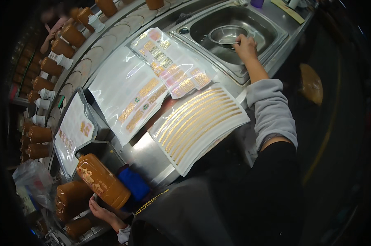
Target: The person rinses a metal bowl in a sink, then repeatedly applies adhesive labels to amber-colored bottles. They peel labels from a sheet, position them on each bottle, and smooth them with a cloth. Finished bottles are placed on a tray.
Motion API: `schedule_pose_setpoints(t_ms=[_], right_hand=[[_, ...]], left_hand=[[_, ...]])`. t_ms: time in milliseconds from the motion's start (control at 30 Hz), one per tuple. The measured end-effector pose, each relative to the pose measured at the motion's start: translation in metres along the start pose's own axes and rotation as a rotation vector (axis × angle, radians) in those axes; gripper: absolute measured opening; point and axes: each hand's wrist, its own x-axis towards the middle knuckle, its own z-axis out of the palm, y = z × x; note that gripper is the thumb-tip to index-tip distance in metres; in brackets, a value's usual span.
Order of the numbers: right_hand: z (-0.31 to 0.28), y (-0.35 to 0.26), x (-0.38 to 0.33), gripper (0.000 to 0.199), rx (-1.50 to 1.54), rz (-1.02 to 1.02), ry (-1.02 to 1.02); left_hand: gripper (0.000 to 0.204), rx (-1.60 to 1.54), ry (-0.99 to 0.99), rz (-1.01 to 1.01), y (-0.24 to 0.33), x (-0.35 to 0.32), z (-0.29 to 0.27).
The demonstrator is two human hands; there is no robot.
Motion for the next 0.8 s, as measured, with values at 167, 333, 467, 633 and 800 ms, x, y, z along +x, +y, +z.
schedule_pose_setpoints(t_ms=[167, 333, 467, 633, 800], right_hand=[[-0.011, -0.036, -0.019, 0.036, 0.01, 0.028, -0.054], [-0.016, -0.013, -0.011, 0.041, 0.135, -0.16, 0.065], [-0.054, 0.058, 0.009, 0.032, 0.263, -0.461, 0.387], [-0.139, 0.06, -0.116, 0.028, 0.558, -0.085, 0.255], [-0.105, 0.16, -0.284, 0.025, 0.193, -0.012, 0.162]], left_hand=[[0.032, -0.037, -0.059, -0.004, 0.002, 0.002, 0.0], [0.031, -0.083, -0.084, 0.01, -0.006, 0.01, 0.0], [0.032, 0.058, -0.113, 0.104, 0.0, 0.006, 0.002], [0.031, -0.118, -0.192, 0.097, 0.012, -0.011, 0.003], [0.031, -0.135, -0.285, 0.187, -0.001, -0.003, 0.003]])
